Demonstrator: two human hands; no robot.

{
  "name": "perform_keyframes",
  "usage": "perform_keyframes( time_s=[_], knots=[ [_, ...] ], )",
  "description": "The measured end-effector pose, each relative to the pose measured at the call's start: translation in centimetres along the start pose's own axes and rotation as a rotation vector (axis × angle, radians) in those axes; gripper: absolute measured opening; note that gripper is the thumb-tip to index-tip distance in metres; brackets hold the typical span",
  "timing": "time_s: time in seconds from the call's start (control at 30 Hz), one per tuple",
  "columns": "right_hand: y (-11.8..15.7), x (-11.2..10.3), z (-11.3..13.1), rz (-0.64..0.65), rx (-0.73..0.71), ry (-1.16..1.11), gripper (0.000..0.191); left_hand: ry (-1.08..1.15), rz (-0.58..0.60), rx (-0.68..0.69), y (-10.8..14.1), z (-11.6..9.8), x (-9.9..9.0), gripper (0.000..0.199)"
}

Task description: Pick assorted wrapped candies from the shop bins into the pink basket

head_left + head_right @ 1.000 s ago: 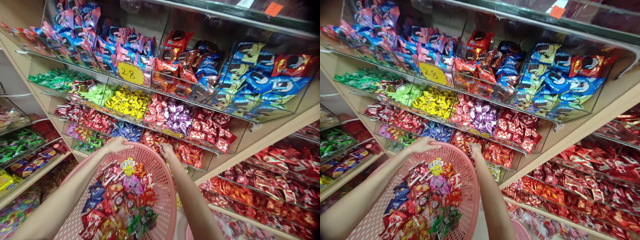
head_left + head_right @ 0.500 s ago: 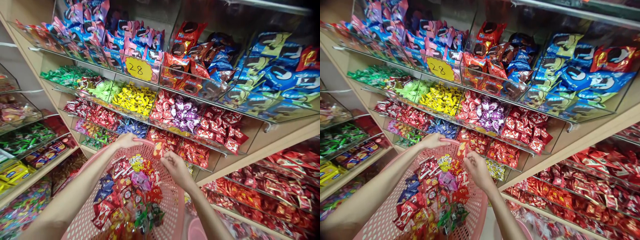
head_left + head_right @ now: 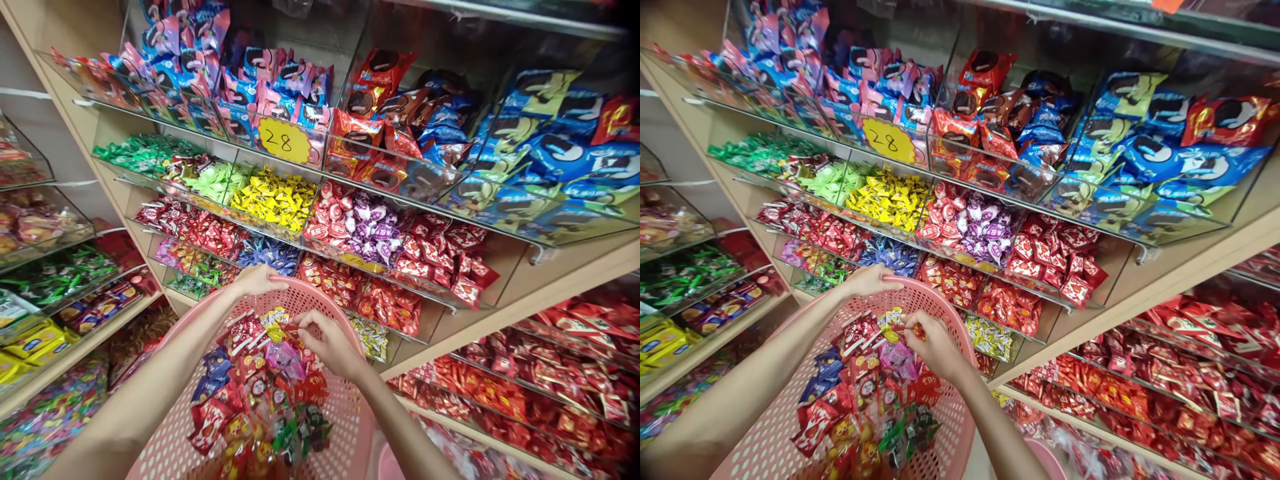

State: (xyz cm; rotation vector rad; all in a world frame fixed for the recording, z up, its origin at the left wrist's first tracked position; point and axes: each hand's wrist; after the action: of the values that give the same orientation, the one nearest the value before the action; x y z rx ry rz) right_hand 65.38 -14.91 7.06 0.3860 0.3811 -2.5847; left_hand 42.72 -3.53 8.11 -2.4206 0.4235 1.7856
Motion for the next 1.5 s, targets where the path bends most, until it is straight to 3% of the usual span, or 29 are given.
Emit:
perform_keyframes(
  time_s=[0.17,0.4,0.5,0.6,0.73,0.9,1.03,1.13,1.23,1.37,1.5],
  knots=[
    [-1.2,1.2,-0.9,0.003,0.144,-0.304,0.019,-0.001,0.002,0.004,0.0,-0.1,0.0,0.058],
    [-1.7,2.9,-1.7,0.068,0.582,-0.762,0.047,0.023,0.002,-0.004,0.2,0.0,-0.2,0.054],
    [-1.6,3.4,-1.8,0.058,0.649,-0.909,0.048,0.028,0.0,0.005,0.5,-0.1,-0.3,0.056],
    [-1.4,3.6,-1.4,0.141,0.634,-0.953,0.048,0.024,0.015,-0.007,0.6,-0.2,-0.4,0.057],
    [-1.8,3.4,-1.5,0.285,0.572,-0.688,0.048,0.016,0.003,0.011,0.3,-0.1,0.0,0.057],
    [-3.5,3.4,-3.1,0.197,0.347,-0.022,0.045,0.043,0.003,0.024,-0.1,0.0,0.5,0.055],
    [-5.0,3.3,-2.9,0.218,0.24,0.123,0.04,0.04,-0.004,0.034,0.0,-0.3,0.3,0.055],
    [-5.8,3.7,-1.9,0.4,0.132,0.292,0.029,0.024,-0.005,-0.003,0.1,-0.4,0.2,0.057],
    [-6.3,4.7,-1.0,0.579,0.021,0.431,0.033,0.02,-0.012,0.0,0.2,-0.3,0.2,0.056],
    [-6.5,6.5,-0.4,0.607,0.054,0.56,0.047,0.03,-0.005,0.033,0.3,-0.3,0.1,0.056],
    [-6.5,8.2,-0.2,0.68,0.013,0.708,0.041,0.029,0.005,0.018,0.4,-0.2,0.1,0.056]
  ],
)
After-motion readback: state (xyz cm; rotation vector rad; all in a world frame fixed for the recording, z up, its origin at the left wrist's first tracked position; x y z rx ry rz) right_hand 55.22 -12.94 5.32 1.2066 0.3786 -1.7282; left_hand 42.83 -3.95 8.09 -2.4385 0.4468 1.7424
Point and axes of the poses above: each hand's wrist, its own y-axis away from the middle knuckle, its own x-axis out of the palm, z = x × y, and after that the axes turned 6 degrees about -y, right-handed
